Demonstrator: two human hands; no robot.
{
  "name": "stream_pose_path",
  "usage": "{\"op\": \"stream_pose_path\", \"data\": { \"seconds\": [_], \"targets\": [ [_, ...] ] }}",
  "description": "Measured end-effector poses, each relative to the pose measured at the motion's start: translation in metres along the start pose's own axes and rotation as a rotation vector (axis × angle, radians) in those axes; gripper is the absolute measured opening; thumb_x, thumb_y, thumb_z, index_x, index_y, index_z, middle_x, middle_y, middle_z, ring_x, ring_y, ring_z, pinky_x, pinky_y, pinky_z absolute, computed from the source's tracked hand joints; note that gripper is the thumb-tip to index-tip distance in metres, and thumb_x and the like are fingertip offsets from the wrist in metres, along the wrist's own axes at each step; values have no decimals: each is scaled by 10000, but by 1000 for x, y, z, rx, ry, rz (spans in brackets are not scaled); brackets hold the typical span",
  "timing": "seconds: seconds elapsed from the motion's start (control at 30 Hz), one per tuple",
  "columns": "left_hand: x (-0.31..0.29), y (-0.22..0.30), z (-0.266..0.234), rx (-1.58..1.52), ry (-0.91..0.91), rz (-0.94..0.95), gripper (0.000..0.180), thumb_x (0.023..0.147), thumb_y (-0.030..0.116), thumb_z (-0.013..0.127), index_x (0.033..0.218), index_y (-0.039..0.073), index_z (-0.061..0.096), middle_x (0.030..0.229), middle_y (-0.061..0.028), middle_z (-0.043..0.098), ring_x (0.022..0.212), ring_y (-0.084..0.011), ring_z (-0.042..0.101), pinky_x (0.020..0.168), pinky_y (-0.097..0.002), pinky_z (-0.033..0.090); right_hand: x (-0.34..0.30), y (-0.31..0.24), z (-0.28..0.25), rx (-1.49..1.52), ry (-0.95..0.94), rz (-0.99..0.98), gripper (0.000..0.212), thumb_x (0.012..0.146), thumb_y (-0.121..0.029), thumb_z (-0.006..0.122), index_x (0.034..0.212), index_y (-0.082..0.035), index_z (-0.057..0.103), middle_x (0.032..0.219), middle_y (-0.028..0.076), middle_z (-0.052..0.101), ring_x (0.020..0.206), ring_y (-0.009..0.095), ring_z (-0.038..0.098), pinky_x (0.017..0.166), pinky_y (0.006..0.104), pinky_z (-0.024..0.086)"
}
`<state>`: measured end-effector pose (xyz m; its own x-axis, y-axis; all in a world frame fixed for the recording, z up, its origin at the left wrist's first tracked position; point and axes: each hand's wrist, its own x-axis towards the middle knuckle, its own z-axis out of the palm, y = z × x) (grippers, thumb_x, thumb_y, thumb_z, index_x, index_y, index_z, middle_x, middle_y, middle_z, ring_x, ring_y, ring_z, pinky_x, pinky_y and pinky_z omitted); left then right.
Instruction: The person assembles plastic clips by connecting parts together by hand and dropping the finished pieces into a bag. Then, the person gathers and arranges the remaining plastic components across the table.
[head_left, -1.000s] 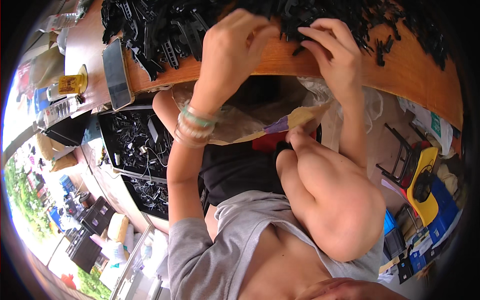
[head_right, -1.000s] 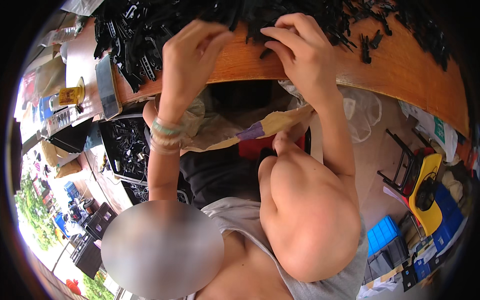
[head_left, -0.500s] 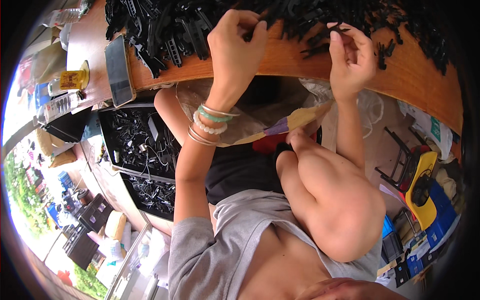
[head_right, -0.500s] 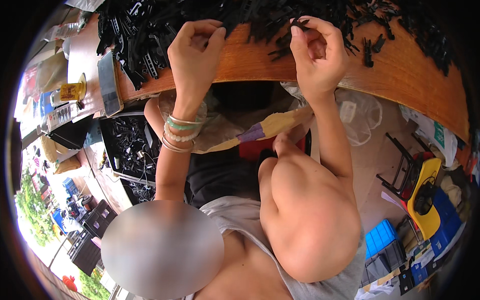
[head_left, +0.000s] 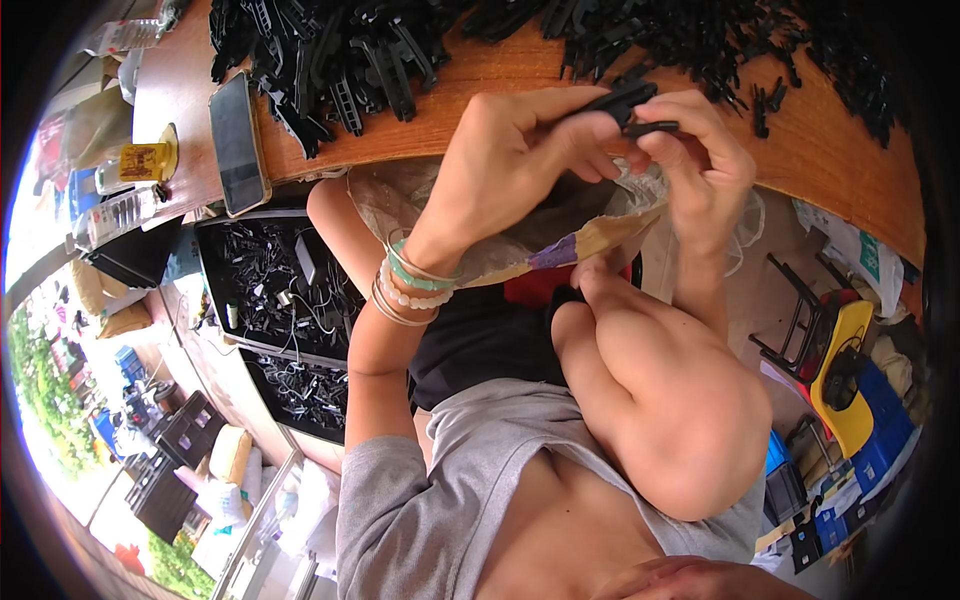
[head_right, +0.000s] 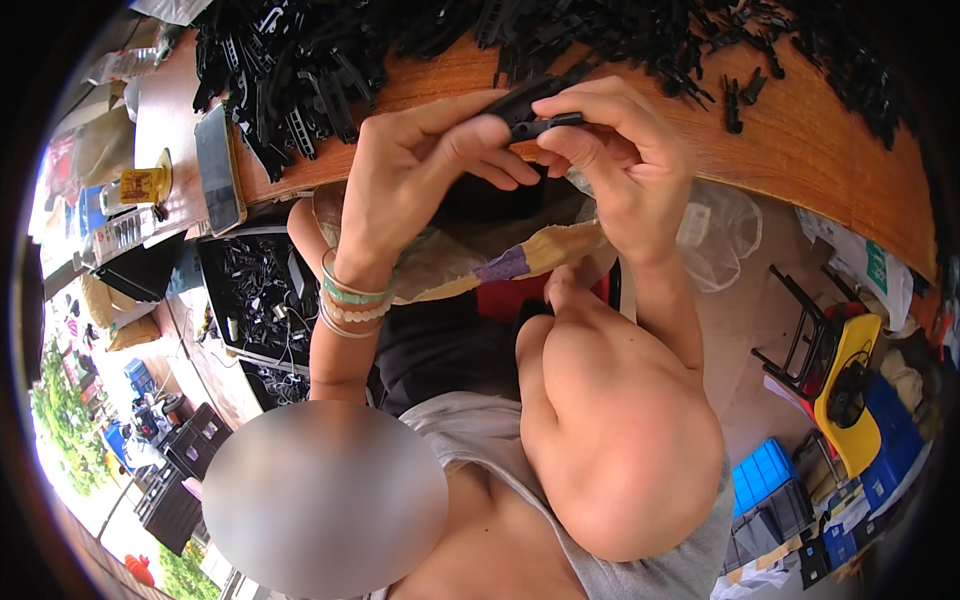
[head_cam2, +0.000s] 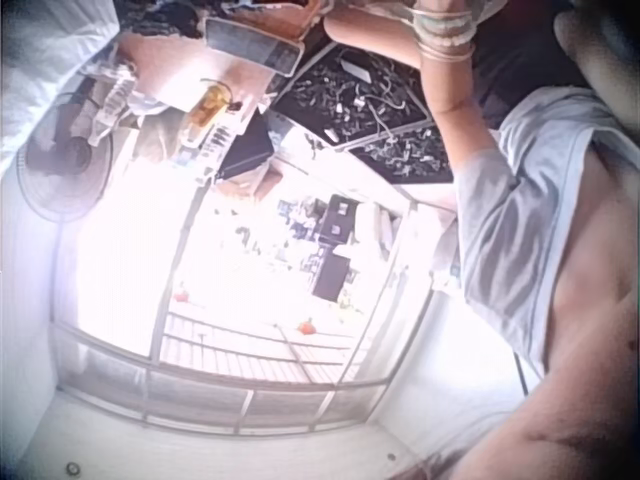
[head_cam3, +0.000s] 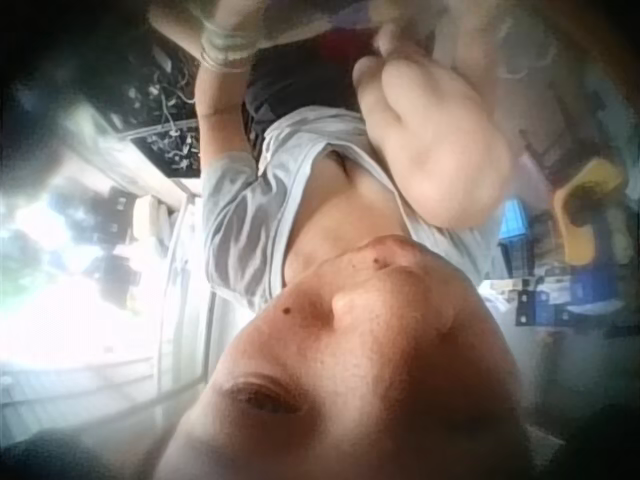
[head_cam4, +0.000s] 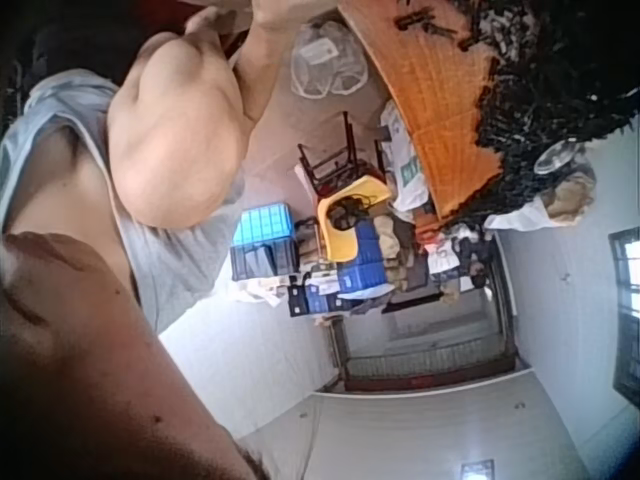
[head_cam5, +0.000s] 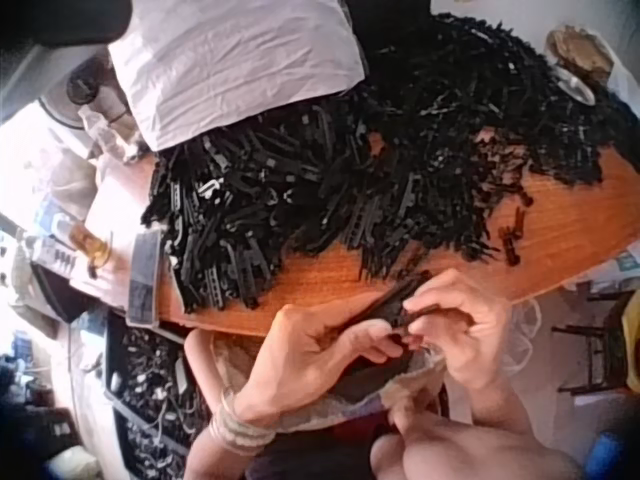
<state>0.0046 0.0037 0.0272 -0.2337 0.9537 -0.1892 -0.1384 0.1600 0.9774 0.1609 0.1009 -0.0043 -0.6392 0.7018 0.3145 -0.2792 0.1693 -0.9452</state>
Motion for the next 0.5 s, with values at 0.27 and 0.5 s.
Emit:
{"op": "stream_pose_path", "data": {
  "seconds": [0.27,0.5],
  "targets": [
    [-7,-14,14,510,141,475,405,747,91,731,1097,-45,580,816,-211,635,644,-326,630,546,-343,497,-5,4,1,76,68,7,143,821,44,655,964,51,668,876,89,636,685,111,611,566,199,485],
    [-8,-8,10,667,120,528,355,772,60,714,1102,-18,608,829,-170,669,692,-277,675,583,-302,512,-9,4,8,-105,144,-86,213,794,75,653,1002,31,664,922,93,631,757,130,602,575,200,491]
  ]
}}
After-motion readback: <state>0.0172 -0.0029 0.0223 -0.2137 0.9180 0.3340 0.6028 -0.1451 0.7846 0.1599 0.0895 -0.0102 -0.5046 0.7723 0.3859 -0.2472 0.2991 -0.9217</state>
